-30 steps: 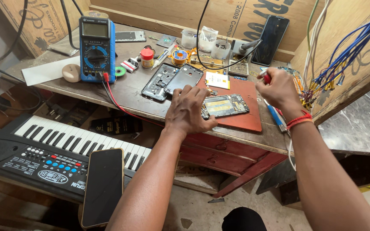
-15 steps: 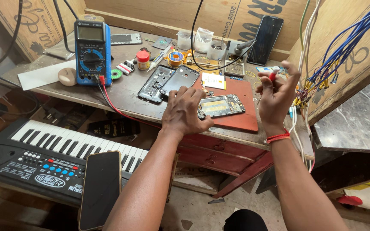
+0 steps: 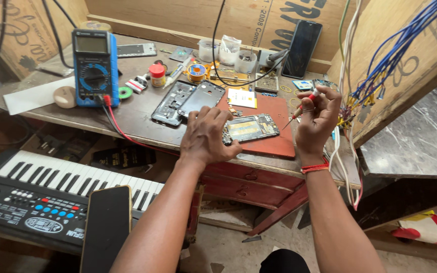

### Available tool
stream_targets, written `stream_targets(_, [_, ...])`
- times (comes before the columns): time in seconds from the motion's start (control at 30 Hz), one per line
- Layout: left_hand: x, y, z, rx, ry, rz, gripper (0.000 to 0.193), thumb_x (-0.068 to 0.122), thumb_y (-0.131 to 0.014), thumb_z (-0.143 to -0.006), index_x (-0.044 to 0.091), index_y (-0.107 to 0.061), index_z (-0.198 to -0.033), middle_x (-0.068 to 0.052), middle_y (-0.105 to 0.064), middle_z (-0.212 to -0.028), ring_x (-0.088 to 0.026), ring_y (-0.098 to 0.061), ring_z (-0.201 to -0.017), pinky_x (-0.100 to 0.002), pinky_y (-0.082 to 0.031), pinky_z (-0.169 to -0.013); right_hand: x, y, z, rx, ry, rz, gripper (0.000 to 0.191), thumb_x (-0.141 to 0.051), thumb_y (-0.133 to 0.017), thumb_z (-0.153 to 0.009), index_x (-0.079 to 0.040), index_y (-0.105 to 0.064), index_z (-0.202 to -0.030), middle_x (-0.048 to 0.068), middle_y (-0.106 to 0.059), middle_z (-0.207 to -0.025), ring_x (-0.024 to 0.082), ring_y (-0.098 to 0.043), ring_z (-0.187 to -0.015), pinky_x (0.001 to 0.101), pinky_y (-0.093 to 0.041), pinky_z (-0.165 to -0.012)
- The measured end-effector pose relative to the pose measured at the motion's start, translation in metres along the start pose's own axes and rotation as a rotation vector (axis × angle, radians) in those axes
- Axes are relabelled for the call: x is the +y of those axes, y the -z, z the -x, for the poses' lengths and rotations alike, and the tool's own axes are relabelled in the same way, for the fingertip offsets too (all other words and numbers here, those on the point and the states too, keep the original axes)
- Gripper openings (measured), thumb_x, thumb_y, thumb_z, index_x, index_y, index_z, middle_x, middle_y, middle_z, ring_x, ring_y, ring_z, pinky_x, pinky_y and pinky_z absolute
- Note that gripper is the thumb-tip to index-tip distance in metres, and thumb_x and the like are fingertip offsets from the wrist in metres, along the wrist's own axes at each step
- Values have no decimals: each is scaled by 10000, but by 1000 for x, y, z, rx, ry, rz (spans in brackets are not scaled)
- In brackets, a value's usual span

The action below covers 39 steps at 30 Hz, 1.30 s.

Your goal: The person works at a cluttered repair bench on a disassembled smartphone lying on a mat. They hold the phone frame steady with one hand while probing the exposed motherboard with multimeter test leads and using a small screwdriver-like tool on the board's components.

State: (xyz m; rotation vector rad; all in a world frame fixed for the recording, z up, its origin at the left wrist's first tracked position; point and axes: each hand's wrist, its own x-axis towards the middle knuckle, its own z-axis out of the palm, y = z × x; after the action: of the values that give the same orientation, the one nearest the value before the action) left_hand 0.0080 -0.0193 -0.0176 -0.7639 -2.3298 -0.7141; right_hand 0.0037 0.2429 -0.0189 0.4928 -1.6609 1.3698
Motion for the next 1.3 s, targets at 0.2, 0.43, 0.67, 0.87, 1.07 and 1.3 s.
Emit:
stream_targets(0.2, [-1, -5, 2, 6, -12, -7, 519, 396, -767, -646, 97, -722, -1069, -69, -681, -1050, -258, -598, -1061, -417, -395, -972, 1, -2, 4, -48, -40, -33, 249, -11, -579, -1138, -59, -415, -1318, 148, -675, -1071, 126, -605, -768, 252, -532, -698])
stream_targets(0.43, [1, -7, 0, -15, -5, -58, 619, 498, -798, -634, 87, -716, -1090, -84, -674, -1035, -257, -590, -1039, -428, -369, -930, 3, -4, 0, -53, -10, -60, 279, 32, -605, -1109, -52, -376, -1245, 171, -680, -1098, 188, -723, -903, 291, -613, -764])
stream_targets(0.67, [0, -12, 1, -21, -13, -48, 583, 480, -790, -653, 96, -709, -1084, -67, -674, -1052, -246, -596, -1055, -421, -376, -945, 7, -3, 1, -30, -22, -32, 314, 35, -647, -1091, -55, -366, -1197, 171, -684, -1071, 195, -726, -878, 300, -623, -777])
stream_targets(0.87, [-1, -13, 0, -34, -8, -55, 555, 439, -766, -660, 93, -709, -1090, -65, -675, -1047, -243, -602, -1041, -420, -383, -938, 8, -2, 2, 0, -5, -18, 323, 1, -659, -1104, -58, -360, -1210, 159, -679, -1067, 182, -721, -888, 303, -631, -797])
stream_targets(1.07, [-3, -15, 1, -27, -3, -49, 533, 415, -749, -680, 93, -713, -1103, -63, -700, -1053, -236, -615, -1048, -424, -382, -954, 10, -2, 4, -2, -12, -31, 335, -25, -669, -1101, -62, -361, -1227, 150, -682, -1061, 180, -728, -880, 300, -624, -818])
stream_targets(1.3, [-5, -21, 2, -9, -6, -52, 529, 406, -744, -688, 94, -712, -1115, -57, -710, -1081, -236, -618, -1069, -425, -383, -961, 12, 0, 6, 25, -16, 9, 334, -23, -675, -1106, -56, -368, -1234, 145, -679, -1046, 184, -726, -851, 292, -605, -772])
